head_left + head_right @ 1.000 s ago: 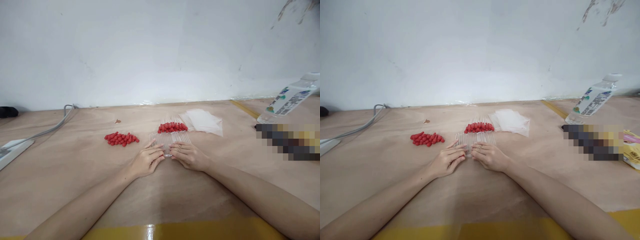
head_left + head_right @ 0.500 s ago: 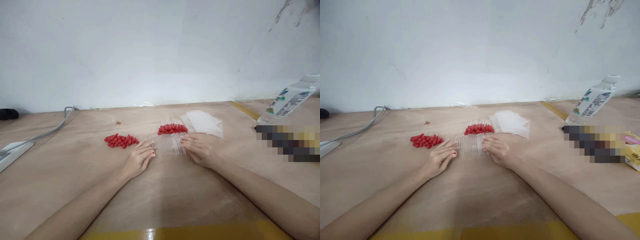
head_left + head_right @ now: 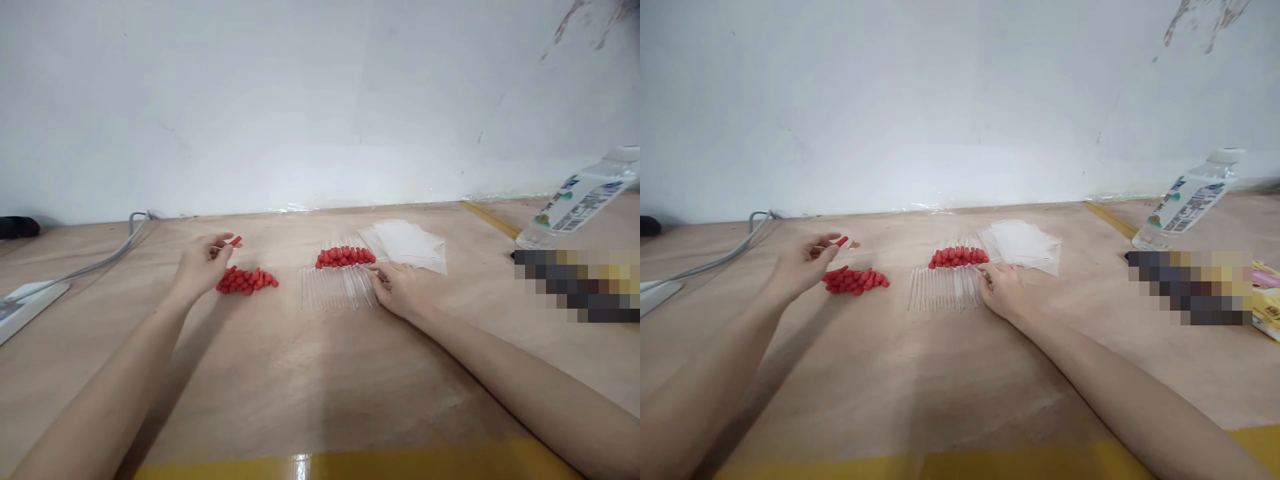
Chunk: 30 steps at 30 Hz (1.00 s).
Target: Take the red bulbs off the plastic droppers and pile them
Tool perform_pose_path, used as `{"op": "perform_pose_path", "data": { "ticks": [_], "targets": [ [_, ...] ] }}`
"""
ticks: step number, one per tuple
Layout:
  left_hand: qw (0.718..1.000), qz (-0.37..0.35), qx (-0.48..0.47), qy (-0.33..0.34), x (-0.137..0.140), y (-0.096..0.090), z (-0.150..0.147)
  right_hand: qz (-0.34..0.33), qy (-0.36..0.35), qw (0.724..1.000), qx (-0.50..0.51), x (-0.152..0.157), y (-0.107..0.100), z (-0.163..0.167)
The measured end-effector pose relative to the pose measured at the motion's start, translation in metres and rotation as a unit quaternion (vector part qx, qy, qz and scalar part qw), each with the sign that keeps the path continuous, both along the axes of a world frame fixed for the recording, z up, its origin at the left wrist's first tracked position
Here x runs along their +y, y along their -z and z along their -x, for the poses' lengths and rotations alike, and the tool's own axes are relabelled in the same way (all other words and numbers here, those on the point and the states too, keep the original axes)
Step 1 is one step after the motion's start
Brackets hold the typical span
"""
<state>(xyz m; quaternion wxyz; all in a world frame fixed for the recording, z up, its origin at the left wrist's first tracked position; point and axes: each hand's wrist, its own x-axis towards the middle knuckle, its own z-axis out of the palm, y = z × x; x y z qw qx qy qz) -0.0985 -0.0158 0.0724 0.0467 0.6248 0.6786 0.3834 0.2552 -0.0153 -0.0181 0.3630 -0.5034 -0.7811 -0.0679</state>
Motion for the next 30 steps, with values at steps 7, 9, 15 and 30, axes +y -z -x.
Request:
{"op": "perform_pose_path", "data": {
  "ticks": [7,9,15,30],
  "targets": [
    [0.995,0.097,0.001,0.033,-0.002,-0.009,0.024,-0.037,-0.033,0.998,-0.027,-0.008,-0.004,0.007],
    [0.993,0.093,0.015,0.065,-0.002,-0.006,0.019,-0.047,-0.050,0.997,-0.032,-0.009,-0.002,0.008],
    [0.978,0.094,0.144,0.119,0.004,0.007,0.006,-0.048,-0.070,0.994,-0.063,-0.014,-0.005,0.008],
    [0.975,0.069,0.149,0.152,0.012,0.016,0.009,-0.019,-0.119,0.989,-0.089,-0.019,-0.016,0.008]
  ]
}}
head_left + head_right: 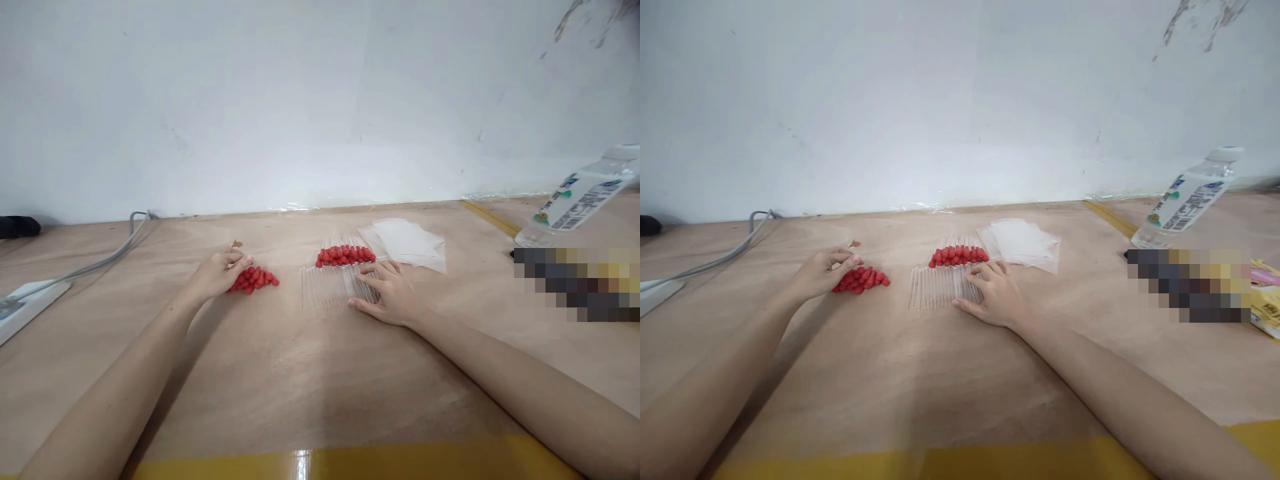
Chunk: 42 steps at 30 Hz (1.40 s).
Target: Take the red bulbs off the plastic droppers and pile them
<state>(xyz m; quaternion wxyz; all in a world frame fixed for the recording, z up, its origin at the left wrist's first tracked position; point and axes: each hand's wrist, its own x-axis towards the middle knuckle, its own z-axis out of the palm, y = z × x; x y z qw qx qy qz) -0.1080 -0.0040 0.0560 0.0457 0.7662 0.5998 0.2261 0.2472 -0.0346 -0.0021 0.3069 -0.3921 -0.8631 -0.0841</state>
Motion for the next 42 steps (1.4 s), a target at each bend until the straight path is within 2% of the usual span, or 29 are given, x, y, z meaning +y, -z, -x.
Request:
{"op": "perform_pose_path", "data": {
  "ticks": [6,11,16,23,28,32,34,37,42],
  "targets": [
    [0.994,-0.089,-0.040,-0.057,-0.010,-0.007,-0.016,0.004,-0.015,1.000,0.022,0.001,0.000,-0.001],
    [0.995,-0.091,-0.030,0.021,-0.017,-0.005,-0.059,-0.012,0.008,0.997,0.076,0.005,0.004,-0.004],
    [0.995,-0.072,0.019,0.073,0.006,0.013,-0.107,-0.005,0.047,0.991,0.125,0.009,0.010,-0.007],
    [0.996,-0.056,0.038,0.061,0.039,0.027,-0.143,0.001,0.047,0.988,0.146,0.011,0.012,-0.008],
    [0.995,-0.091,-0.021,0.019,0.035,0.029,-0.141,0.003,0.051,0.988,0.145,0.010,0.010,-0.007],
    [0.980,-0.156,-0.122,-0.001,0.009,0.032,-0.123,0.001,0.031,0.987,0.156,0.010,0.010,-0.007],
    [0.977,-0.151,-0.152,0.021,-0.009,0.034,-0.110,-0.005,0.019,0.986,0.163,0.009,0.009,-0.006],
    [0.979,-0.130,-0.147,0.061,-0.032,0.040,-0.094,-0.025,-0.002,0.988,0.154,0.006,0.005,-0.004],
    [0.969,-0.116,-0.138,0.169,-0.045,0.050,-0.086,-0.050,-0.070,0.995,0.046,-0.002,-0.006,0.001]
  ]
}}
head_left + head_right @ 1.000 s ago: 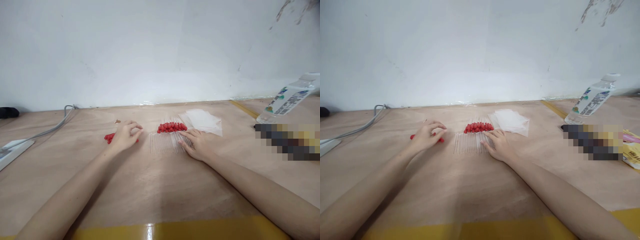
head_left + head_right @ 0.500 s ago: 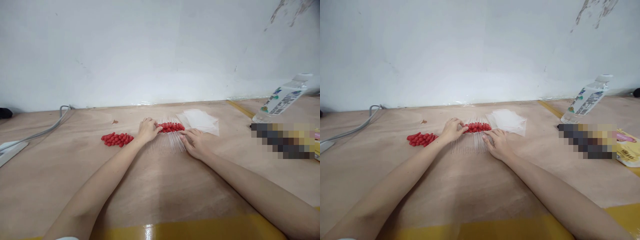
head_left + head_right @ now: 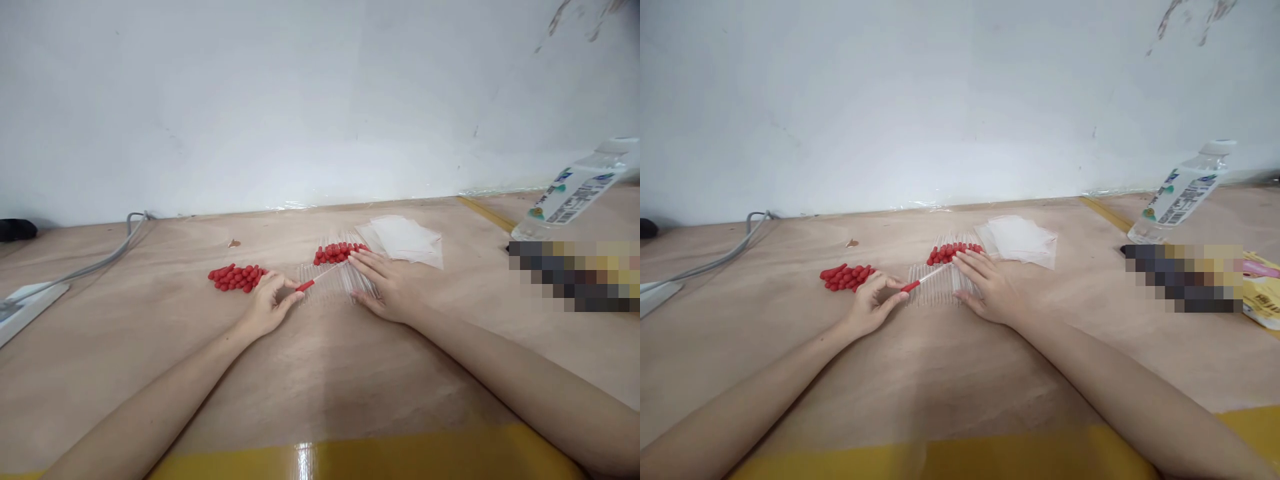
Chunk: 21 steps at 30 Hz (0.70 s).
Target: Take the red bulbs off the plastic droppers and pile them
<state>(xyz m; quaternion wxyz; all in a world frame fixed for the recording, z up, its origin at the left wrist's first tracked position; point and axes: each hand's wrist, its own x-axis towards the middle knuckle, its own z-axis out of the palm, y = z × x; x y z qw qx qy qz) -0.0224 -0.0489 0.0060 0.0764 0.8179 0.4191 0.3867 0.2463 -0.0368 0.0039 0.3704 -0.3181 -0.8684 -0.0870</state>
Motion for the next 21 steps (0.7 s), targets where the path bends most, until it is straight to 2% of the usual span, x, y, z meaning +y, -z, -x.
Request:
{"op": "perform_pose_path", "data": {
  "ticks": [4,8,14,21],
  "targets": [
    [0.998,0.005,0.024,0.064,-0.002,0.000,-0.007,-0.016,-0.035,0.997,-0.060,-0.001,0.003,0.005],
    [0.995,-0.005,0.041,0.093,-0.004,-0.003,-0.011,-0.021,-0.052,0.997,-0.061,0.000,0.011,0.009],
    [0.995,-0.023,0.050,0.086,-0.007,-0.003,-0.018,-0.027,-0.075,0.997,-0.021,0.000,0.014,0.015],
    [0.986,-0.095,0.104,0.090,-0.004,0.009,-0.035,-0.016,-0.112,0.993,-0.017,-0.001,0.017,0.018]
  ]
}}
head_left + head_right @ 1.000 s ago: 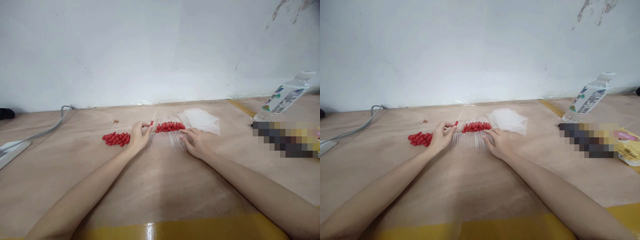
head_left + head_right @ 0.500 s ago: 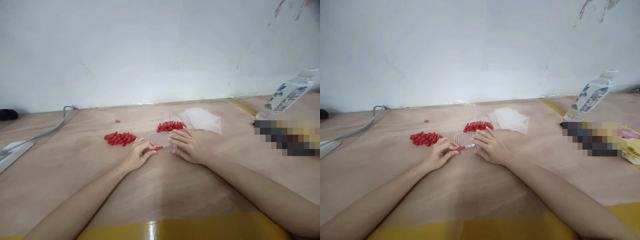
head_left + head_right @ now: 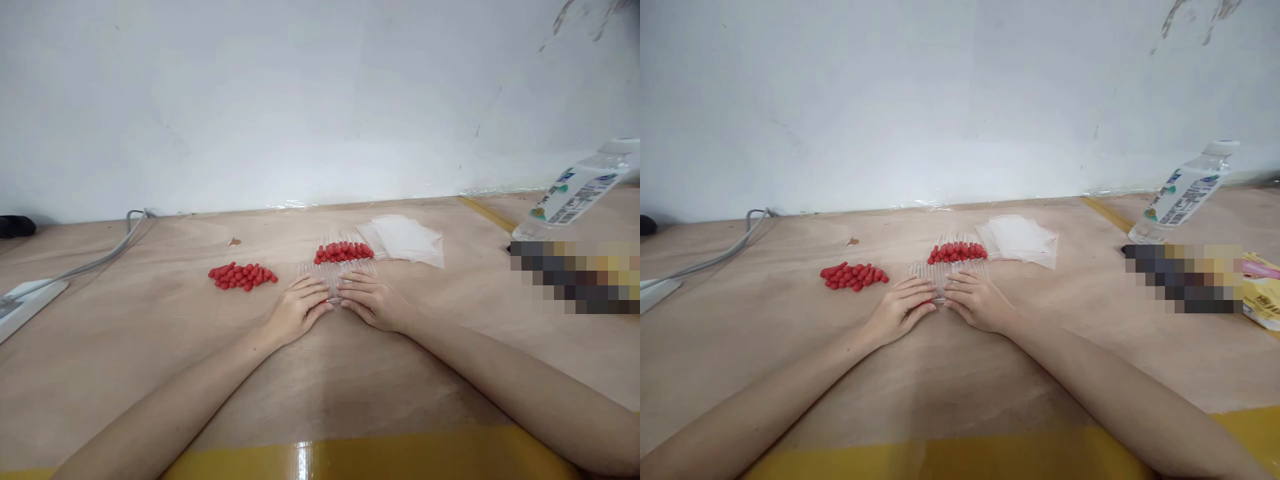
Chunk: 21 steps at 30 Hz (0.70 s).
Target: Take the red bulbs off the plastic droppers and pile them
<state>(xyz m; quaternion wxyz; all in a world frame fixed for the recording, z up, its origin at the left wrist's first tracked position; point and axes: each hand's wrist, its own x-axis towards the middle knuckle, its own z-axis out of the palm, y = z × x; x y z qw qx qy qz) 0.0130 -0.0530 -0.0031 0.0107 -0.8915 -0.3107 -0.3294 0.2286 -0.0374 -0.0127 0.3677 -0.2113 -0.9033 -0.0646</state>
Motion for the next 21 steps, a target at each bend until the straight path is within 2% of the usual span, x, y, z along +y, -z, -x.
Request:
{"op": "perform_pose_path", "data": {
  "ticks": [5,9,15,21],
  "targets": [
    [0.999,-0.036,-0.018,0.006,0.000,0.003,-0.002,0.009,0.010,1.000,-0.012,-0.002,-0.001,0.004],
    [0.999,-0.041,-0.014,0.010,-0.002,0.001,-0.001,0.014,-0.017,1.000,-0.010,-0.003,-0.001,0.007],
    [0.999,-0.007,-0.001,0.034,-0.008,-0.003,0.000,0.016,-0.073,0.997,0.015,-0.005,0.000,0.006],
    [0.999,0.020,0.002,0.045,-0.011,-0.005,0.003,-0.006,-0.072,0.997,0.002,-0.008,-0.002,0.004]
  ]
}}
